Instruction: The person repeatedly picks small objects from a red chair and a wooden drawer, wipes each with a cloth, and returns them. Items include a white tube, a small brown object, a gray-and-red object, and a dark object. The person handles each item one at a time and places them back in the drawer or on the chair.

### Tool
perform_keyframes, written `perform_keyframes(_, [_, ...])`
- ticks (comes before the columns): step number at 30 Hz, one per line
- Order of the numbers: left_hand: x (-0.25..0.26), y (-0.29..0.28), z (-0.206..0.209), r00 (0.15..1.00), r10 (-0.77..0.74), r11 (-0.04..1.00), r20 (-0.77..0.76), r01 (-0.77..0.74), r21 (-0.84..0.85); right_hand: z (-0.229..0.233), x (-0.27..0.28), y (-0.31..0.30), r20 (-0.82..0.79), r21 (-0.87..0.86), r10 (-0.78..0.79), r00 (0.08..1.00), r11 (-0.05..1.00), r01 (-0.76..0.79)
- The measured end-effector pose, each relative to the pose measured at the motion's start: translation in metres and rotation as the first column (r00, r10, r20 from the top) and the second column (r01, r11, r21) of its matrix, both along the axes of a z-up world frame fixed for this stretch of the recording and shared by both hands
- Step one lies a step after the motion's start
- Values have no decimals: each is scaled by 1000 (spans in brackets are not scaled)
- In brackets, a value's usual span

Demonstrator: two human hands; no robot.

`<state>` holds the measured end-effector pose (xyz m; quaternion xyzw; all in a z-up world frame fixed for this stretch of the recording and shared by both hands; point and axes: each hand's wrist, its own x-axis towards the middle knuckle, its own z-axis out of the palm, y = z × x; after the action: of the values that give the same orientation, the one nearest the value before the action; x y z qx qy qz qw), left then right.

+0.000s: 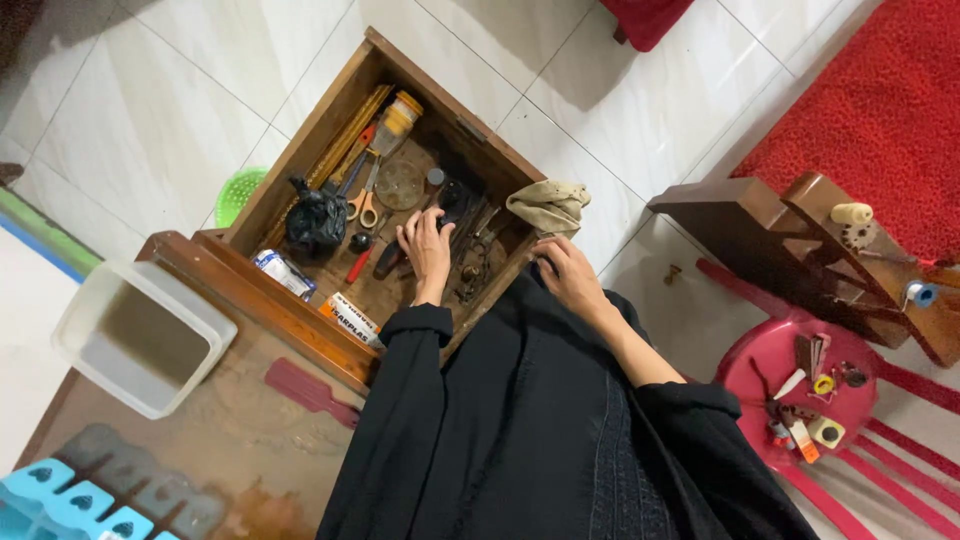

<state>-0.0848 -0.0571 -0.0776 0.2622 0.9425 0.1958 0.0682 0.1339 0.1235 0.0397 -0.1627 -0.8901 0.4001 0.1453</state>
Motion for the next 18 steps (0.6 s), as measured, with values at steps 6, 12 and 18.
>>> perform_keyframes(6, [-7, 9, -4, 1000, 1, 998, -17, -2, -67, -4, 9, 0, 47, -47, -45, 998, 998, 47])
perform_keyframes(12, [3, 10, 11, 998, -58, 998, -16, 57, -13, -12, 18, 0, 56, -42, -100, 993, 994, 102])
perform_keyframes(18, [36, 22, 25, 969, -237, 965, 69, 227, 130, -8, 21, 3, 49, -6, -171, 984, 985, 171])
